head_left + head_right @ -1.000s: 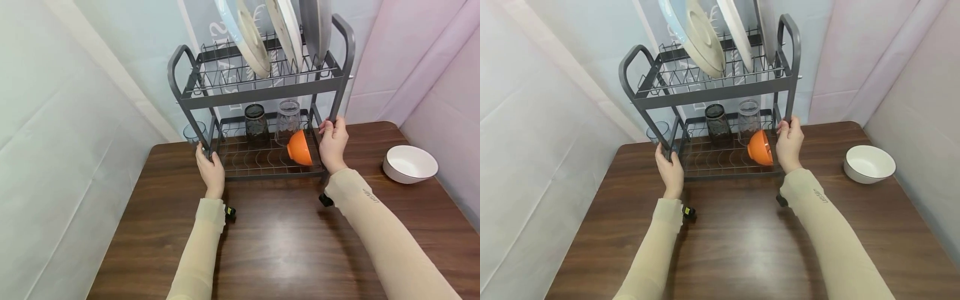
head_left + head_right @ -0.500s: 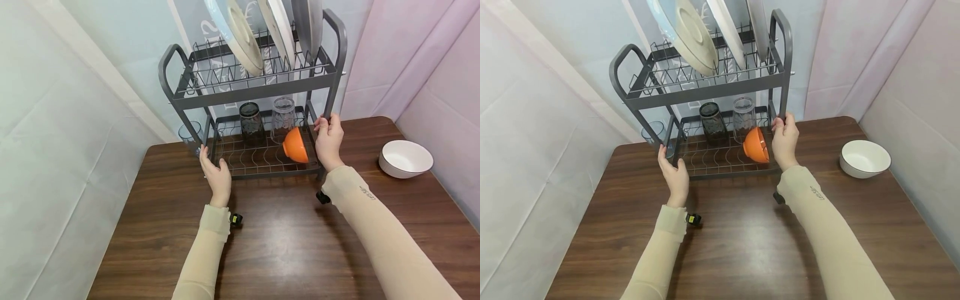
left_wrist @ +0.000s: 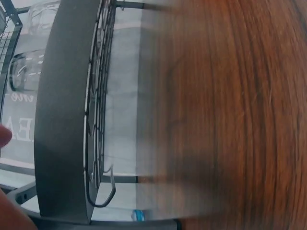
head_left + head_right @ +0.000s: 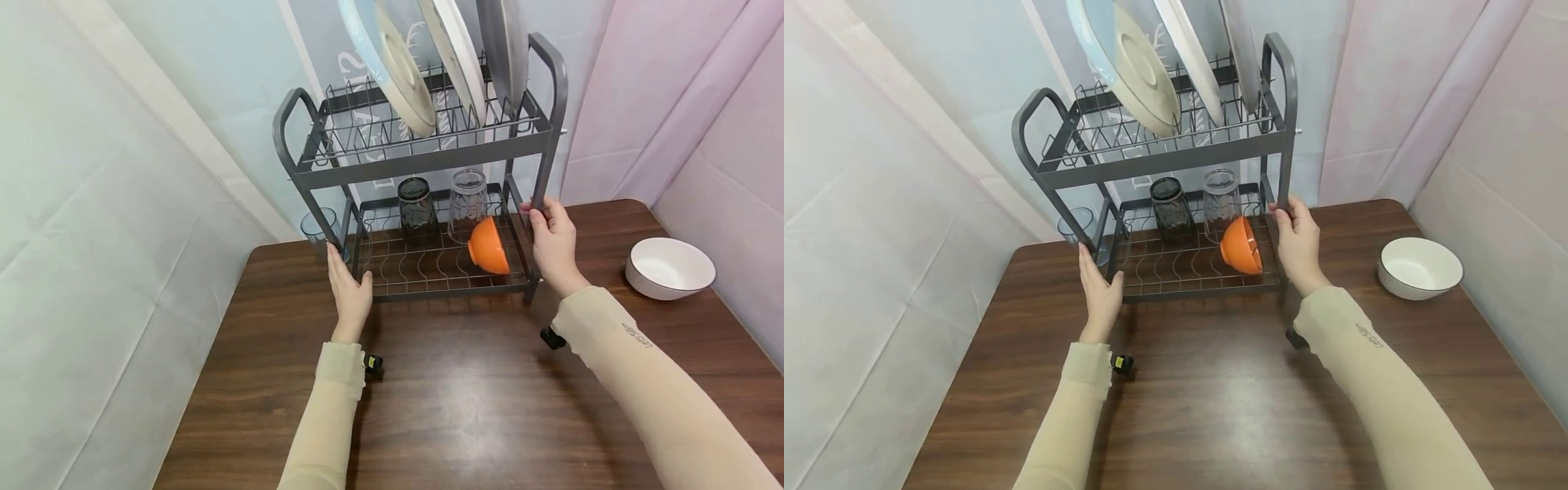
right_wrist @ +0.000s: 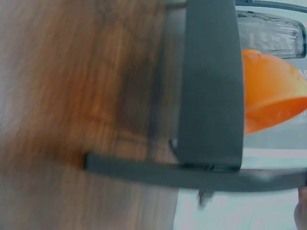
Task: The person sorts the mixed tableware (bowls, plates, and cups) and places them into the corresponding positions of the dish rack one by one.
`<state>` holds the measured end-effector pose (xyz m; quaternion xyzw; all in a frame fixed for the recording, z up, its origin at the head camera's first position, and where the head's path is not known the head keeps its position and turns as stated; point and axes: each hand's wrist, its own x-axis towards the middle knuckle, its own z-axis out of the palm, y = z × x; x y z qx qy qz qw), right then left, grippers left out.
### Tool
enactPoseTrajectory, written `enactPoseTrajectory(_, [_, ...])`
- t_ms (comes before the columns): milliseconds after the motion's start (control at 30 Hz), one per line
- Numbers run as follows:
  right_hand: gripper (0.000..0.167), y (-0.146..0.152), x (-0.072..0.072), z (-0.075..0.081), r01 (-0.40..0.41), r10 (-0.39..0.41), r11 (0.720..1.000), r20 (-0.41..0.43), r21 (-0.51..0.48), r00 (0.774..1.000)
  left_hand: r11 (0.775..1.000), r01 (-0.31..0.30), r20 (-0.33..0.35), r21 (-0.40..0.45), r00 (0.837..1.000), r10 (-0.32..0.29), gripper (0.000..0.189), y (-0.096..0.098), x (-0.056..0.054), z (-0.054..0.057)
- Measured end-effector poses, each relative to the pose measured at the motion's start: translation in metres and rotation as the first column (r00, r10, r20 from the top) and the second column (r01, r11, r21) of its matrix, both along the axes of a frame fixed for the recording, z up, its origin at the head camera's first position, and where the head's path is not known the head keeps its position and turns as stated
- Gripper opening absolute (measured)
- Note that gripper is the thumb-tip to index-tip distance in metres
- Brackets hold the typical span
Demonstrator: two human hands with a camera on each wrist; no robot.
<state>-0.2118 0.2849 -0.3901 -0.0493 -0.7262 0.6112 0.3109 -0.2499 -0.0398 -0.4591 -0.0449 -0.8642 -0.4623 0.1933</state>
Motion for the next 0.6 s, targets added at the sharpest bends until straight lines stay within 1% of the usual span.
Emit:
enactPoseTrajectory(67, [0.024,0.004,0.008,-0.004,-0.016,0.016,1.0,-0.003,-0.02,1.0,1.0,0.021,0.019,-0.002,1.0,-0.021,0.091,-0.003,0.001,0.001])
enactPoseTrajectory(133, [0.026,0.01,0.016,-0.008,-0.032,0.032,0.999,-0.019,-0.016,0.999,0.999,0.032,0.027,-0.017,0.999,-0.032,0.092,-0.007,0.0,0.002])
enactPoseTrajectory(267, [0.026,0.029,0.033,-0.023,-0.021,0.022,0.998,-0.027,0.052,0.999,0.998,0.033,0.007,-0.06,0.999,-0.033,0.095,-0.013,-0.001,0.006])
enactPoseTrajectory(333, [0.025,0.045,0.04,-0.035,0.026,-0.025,0.995,-0.005,0.097,1.0,0.997,0.028,-0.005,-0.078,1.0,-0.028,0.096,-0.015,-0.001,0.007])
enactPoseTrajectory(400, [0.025,0.064,0.047,-0.047,0.116,-0.123,0.983,0.04,0.145,0.992,0.996,0.023,-0.003,-0.09,1.0,-0.023,0.096,-0.015,0.0,0.008])
enactPoseTrajectory(433, [0.026,0.074,0.051,-0.052,0.171,-0.185,0.971,0.068,0.164,0.98,0.995,0.023,-0.002,-0.095,1.0,-0.023,0.096,-0.015,0.0,0.008])
enactPoseTrajectory(467, [0.028,0.085,0.055,-0.055,0.232,-0.255,0.954,0.111,0.189,0.961,0.995,0.022,-0.001,-0.099,1.0,-0.022,0.096,-0.015,0.0,0.008])
enactPoseTrajectory(500, [0.03,0.096,0.059,-0.058,0.294,-0.329,0.933,0.163,0.206,0.93,0.994,0.021,-0.001,-0.104,1.0,-0.021,0.096,-0.015,0.0,0.008])
enactPoseTrajectory(533, [0.034,0.107,0.064,-0.058,0.35,-0.396,0.911,0.223,0.219,0.891,0.994,0.022,0.0,-0.106,1.0,-0.022,0.096,-0.015,0.0,0.008])
enactPoseTrajectory(567, [0.037,0.117,0.068,-0.058,0.401,-0.452,0.889,0.283,0.221,0.846,0.994,0.023,-0.002,-0.103,1.0,-0.023,0.096,-0.014,0.0,0.008])
enactPoseTrajectory(600, [0.041,0.127,0.072,-0.058,0.435,-0.485,0.874,0.342,0.214,0.805,0.995,0.023,-0.001,-0.097,1.0,-0.024,0.096,-0.014,-0.001,0.009])
